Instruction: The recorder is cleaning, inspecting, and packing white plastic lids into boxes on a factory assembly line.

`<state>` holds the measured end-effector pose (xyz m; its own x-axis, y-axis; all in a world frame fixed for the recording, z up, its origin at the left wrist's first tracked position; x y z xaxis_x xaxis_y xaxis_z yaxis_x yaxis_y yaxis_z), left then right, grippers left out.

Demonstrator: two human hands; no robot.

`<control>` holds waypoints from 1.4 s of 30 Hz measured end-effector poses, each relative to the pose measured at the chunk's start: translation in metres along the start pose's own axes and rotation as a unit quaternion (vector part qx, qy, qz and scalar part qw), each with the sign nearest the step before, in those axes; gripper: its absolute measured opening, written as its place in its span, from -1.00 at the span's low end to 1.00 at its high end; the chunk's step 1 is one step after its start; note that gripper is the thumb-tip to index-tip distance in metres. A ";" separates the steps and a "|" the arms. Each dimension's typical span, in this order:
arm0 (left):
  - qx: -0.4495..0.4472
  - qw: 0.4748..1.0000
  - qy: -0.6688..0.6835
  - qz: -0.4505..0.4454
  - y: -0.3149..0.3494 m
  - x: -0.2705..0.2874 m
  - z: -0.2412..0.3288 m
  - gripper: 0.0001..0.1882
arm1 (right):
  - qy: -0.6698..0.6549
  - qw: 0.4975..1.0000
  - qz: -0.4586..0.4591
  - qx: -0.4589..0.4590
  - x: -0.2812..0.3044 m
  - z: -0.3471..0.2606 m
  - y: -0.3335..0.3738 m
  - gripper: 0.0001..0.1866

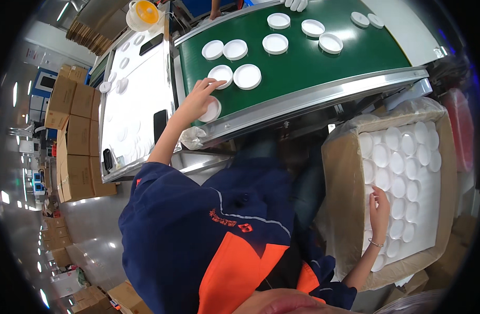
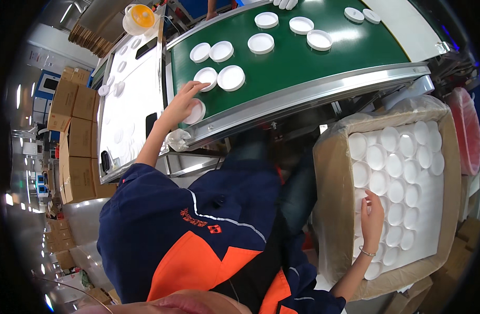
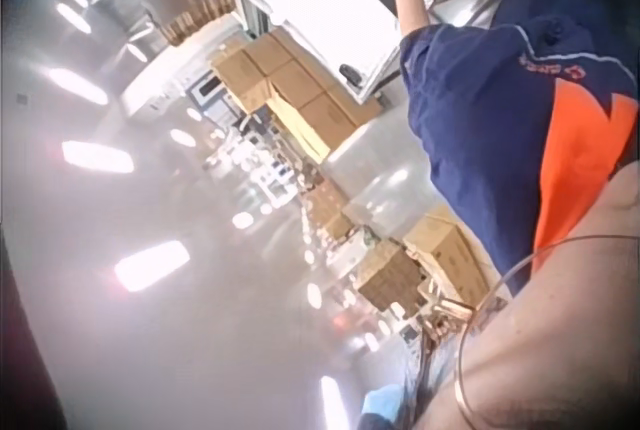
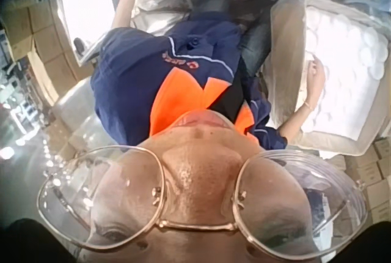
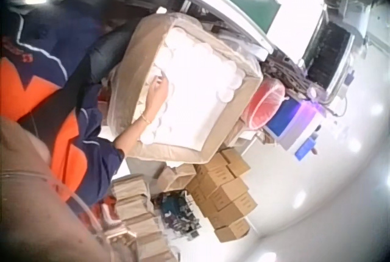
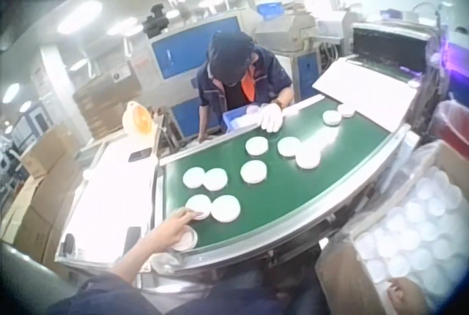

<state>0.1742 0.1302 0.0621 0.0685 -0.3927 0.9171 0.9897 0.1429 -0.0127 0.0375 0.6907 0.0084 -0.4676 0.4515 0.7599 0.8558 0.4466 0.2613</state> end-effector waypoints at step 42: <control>0.115 0.976 -0.116 0.147 -0.058 0.018 -0.128 -0.66 | 0.019 0.999 0.044 0.016 0.014 -0.001 0.008 -0.75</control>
<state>0.1339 -0.0012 0.0280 0.2881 -0.0920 0.9532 0.8754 0.4287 -0.2232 0.0380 0.6994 0.0219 -0.3811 0.4605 0.8017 0.8855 0.4311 0.1733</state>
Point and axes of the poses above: each hand's wrist, its own y-axis away from the middle knuckle, its own x-axis out of the back of the hand, z = x × y, the point moved 7 cm from there along -y, towards the middle knuckle, and after that the axes turned 5 degrees about -z, right-handed, at the moved point
